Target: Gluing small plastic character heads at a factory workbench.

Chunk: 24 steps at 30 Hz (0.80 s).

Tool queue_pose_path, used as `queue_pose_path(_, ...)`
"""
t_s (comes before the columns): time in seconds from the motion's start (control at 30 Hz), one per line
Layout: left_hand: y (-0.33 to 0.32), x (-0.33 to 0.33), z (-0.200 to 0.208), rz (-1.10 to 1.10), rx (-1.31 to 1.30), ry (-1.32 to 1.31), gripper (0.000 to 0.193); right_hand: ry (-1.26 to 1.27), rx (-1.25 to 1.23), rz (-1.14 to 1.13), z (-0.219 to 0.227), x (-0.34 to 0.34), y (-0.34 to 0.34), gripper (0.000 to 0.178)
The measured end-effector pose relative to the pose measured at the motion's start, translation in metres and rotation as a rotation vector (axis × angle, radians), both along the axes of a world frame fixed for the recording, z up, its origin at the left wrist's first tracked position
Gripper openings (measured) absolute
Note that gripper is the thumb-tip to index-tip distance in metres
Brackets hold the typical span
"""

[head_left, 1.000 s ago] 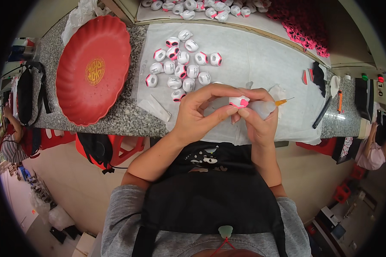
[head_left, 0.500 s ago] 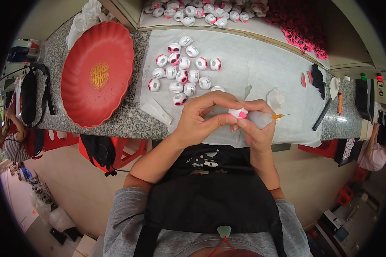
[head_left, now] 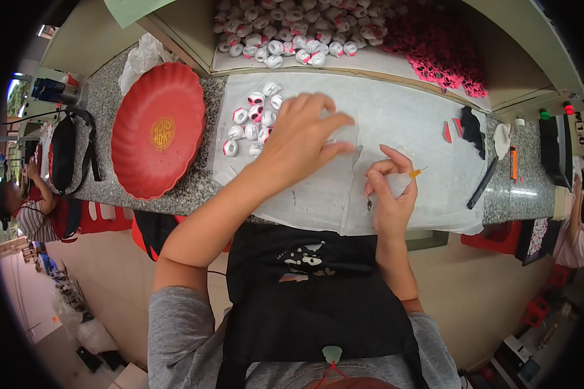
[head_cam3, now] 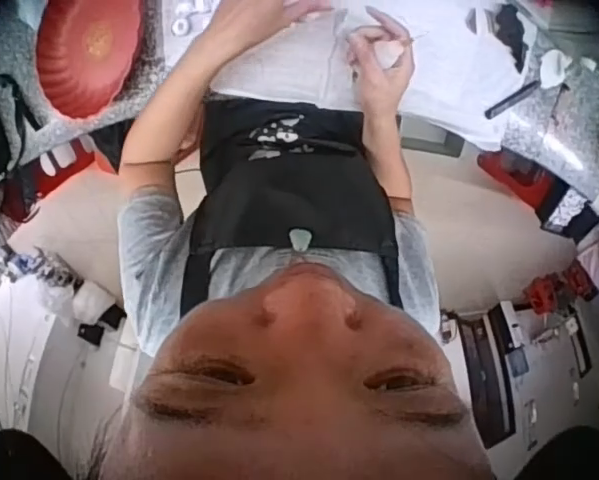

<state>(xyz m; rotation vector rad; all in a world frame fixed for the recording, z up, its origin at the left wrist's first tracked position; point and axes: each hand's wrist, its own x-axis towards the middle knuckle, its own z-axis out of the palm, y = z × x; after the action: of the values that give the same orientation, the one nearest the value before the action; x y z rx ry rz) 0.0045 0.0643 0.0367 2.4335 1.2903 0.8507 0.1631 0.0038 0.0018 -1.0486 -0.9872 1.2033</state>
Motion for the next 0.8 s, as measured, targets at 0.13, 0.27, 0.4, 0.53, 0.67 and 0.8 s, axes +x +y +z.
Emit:
queue_pose_path(0.13,0.074,0.012,0.003,0.222,0.328,0.084,0.020,-0.044,0.110,-0.041,0.003,-0.005,-0.001,0.036)
queue_pose_path(0.27,0.119,0.027,-0.007,0.336,0.306,0.330,0.019,0.072,0.176,0.007,-0.005,0.001,-0.003,0.035)
queue_pose_path(0.4,0.115,0.025,0.000,0.284,0.305,0.341,0.021,0.096,0.166,0.070,-0.002,-0.003,-0.003,0.030)
queue_pose_path(0.53,0.069,0.012,0.027,0.191,-0.144,-0.415,0.017,0.066,0.222,0.075,0.001,-0.002,-0.002,0.032)
queue_pose_path(0.67,0.007,-0.008,0.019,-0.027,-0.671,-0.997,0.026,0.009,0.187,0.045,0.009,0.001,-0.004,0.035)
queue_pose_path(0.8,-0.038,-0.010,0.000,0.027,-0.854,-1.244,0.024,-0.044,0.156,0.031,0.024,0.006,-0.009,0.036)
